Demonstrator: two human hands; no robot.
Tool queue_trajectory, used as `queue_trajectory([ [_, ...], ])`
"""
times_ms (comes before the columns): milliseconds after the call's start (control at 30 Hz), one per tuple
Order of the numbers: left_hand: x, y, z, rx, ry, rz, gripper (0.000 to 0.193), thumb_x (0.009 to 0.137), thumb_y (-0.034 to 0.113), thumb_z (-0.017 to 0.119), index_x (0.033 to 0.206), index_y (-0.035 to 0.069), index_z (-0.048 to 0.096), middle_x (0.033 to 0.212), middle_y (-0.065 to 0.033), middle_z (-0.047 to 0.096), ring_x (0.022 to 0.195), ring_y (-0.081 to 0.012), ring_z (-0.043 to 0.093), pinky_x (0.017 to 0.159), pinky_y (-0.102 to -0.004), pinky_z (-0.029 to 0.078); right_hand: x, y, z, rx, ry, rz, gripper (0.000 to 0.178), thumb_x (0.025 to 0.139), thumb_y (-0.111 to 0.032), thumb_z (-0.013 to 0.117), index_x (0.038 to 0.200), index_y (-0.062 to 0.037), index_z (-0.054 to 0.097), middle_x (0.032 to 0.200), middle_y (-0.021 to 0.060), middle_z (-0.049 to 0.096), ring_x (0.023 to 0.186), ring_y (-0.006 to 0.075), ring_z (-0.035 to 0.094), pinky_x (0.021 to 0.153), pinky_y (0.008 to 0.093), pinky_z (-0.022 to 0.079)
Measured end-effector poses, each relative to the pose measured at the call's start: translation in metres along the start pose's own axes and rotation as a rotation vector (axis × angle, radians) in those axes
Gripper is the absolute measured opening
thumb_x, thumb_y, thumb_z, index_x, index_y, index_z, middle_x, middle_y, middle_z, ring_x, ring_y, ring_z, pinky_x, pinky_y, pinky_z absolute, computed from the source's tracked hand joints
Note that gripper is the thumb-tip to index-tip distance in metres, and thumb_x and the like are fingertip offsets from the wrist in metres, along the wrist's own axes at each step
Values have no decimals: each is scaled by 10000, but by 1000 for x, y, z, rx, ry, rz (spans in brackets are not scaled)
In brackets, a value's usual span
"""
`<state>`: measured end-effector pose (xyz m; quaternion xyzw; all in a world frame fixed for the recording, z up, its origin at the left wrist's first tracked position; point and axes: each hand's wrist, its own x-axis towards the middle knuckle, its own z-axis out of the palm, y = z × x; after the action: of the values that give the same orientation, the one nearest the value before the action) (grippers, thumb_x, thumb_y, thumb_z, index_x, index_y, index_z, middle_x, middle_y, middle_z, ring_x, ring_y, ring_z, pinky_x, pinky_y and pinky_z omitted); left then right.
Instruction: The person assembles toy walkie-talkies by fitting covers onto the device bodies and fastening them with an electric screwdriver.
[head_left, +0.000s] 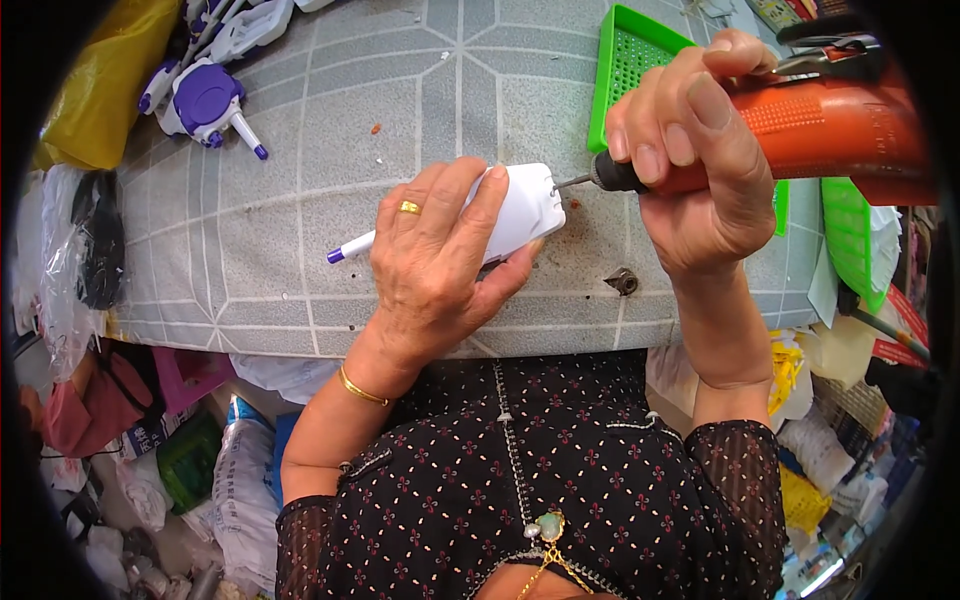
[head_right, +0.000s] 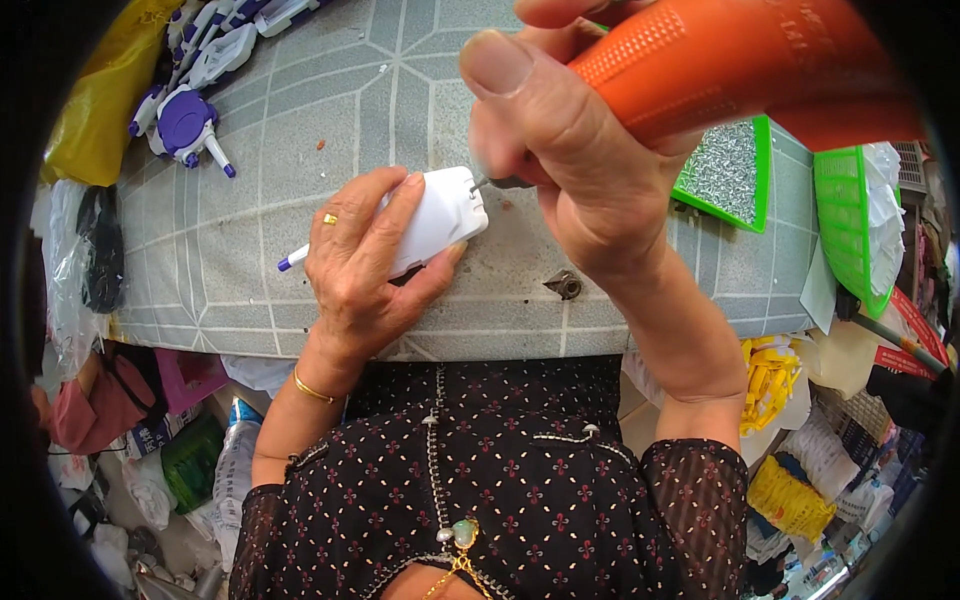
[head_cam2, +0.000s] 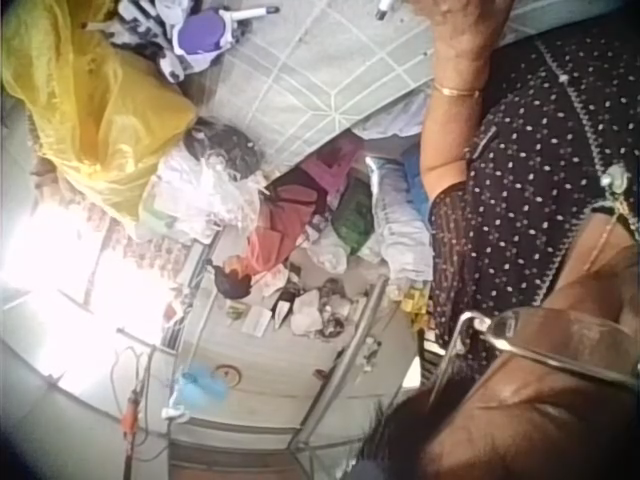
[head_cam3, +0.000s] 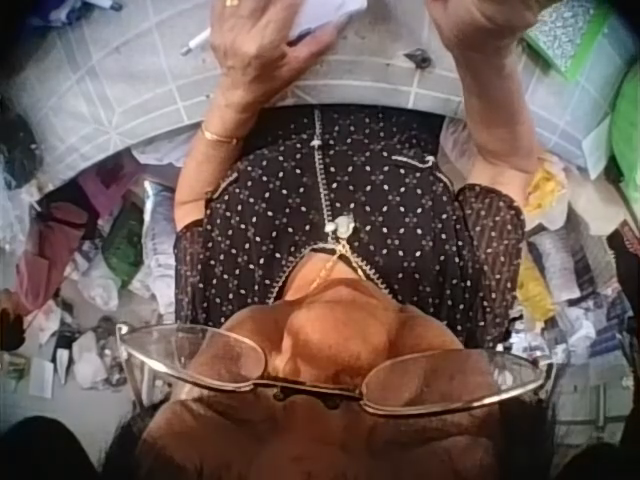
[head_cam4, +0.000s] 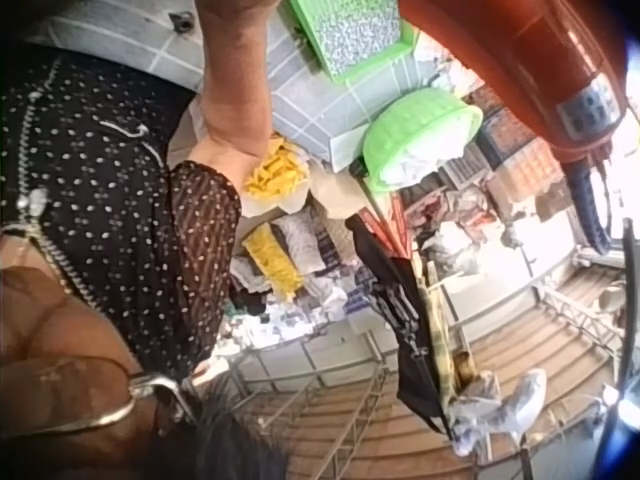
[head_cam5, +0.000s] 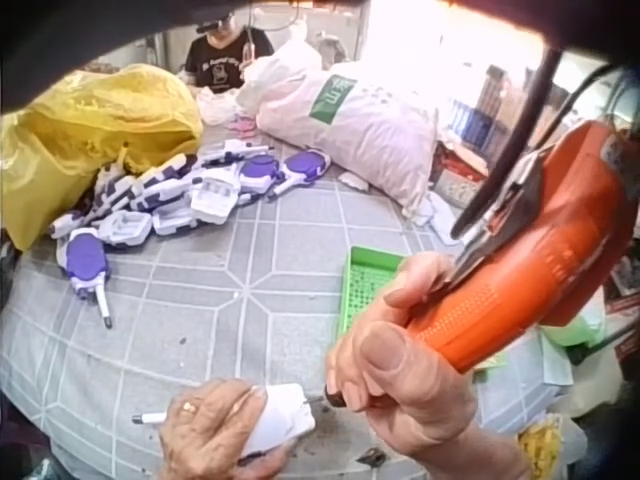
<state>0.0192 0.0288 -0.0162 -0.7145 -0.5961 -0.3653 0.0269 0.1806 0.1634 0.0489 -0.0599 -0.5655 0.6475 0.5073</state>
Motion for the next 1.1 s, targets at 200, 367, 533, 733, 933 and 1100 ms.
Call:
queue_trajectory([
  [200, 0, 0, 0, -3, -1, -6, 609, 702, 236, 835, 1227, -2, 641, 1191, -151, 640, 1063, -330, 631, 923, -432, 460, -3, 1, -1, -6, -6, -10, 274, 977, -96, 565, 1245, -94, 509, 729, 4, 475, 589, 127, 489, 649, 326, 456],
  [367, -1, 0, 0, -5, -7, -8, 610, 707, 237, 835, 1233, -1, 640, 1195, -152, 641, 1067, -331, 632, 929, -431, 457, -7, 0, -1, -26, -7, -5, 263, 985, -100, 557, 1242, -95, 504, 729, 2, 474, 591, 125, 491, 653, 324, 458],
  [533, 0, 1, -1, 1, -12, -1, 615, 708, 245, 839, 1235, 0, 640, 1197, -152, 641, 1069, -331, 633, 930, -432, 455, -8, 1, 0, -55, 1, -5, 255, 983, -99, 570, 1229, -100, 502, 718, 1, 469, 581, 120, 487, 636, 318, 456],
  [733, 1, 1, -1, 18, -20, 8, 616, 709, 252, 838, 1235, -1, 639, 1198, -152, 638, 1065, -330, 632, 922, -433, 456, -7, 1, 3, -62, -16, 6, 201, 967, -73, 592, 1133, -121, 490, 701, -1, 470, 549, 111, 473, 602, 316, 451],
  [933, 1, 1, 0, 21, -25, 13, 609, 716, 264, 831, 1230, -2, 640, 1197, -149, 637, 1066, -331, 629, 916, -432, 456, -7, 0, 5, -72, -33, 12, 195, 952, -48, 604, 1067, -130, 470, 694, 0, 472, 522, 109, 468, 552, 303, 439],
  [1100, 0, 1, -1, 27, -32, 13, 605, 720, 265, 828, 1230, -2, 639, 1195, -147, 638, 1062, -330, 626, 909, -433, 456, -12, -7, 11, -168, -27, 63, 205, 945, -50, 618, 1054, -130, 464, 708, 7, 484, 516, 106, 467, 556, 304, 449],
])
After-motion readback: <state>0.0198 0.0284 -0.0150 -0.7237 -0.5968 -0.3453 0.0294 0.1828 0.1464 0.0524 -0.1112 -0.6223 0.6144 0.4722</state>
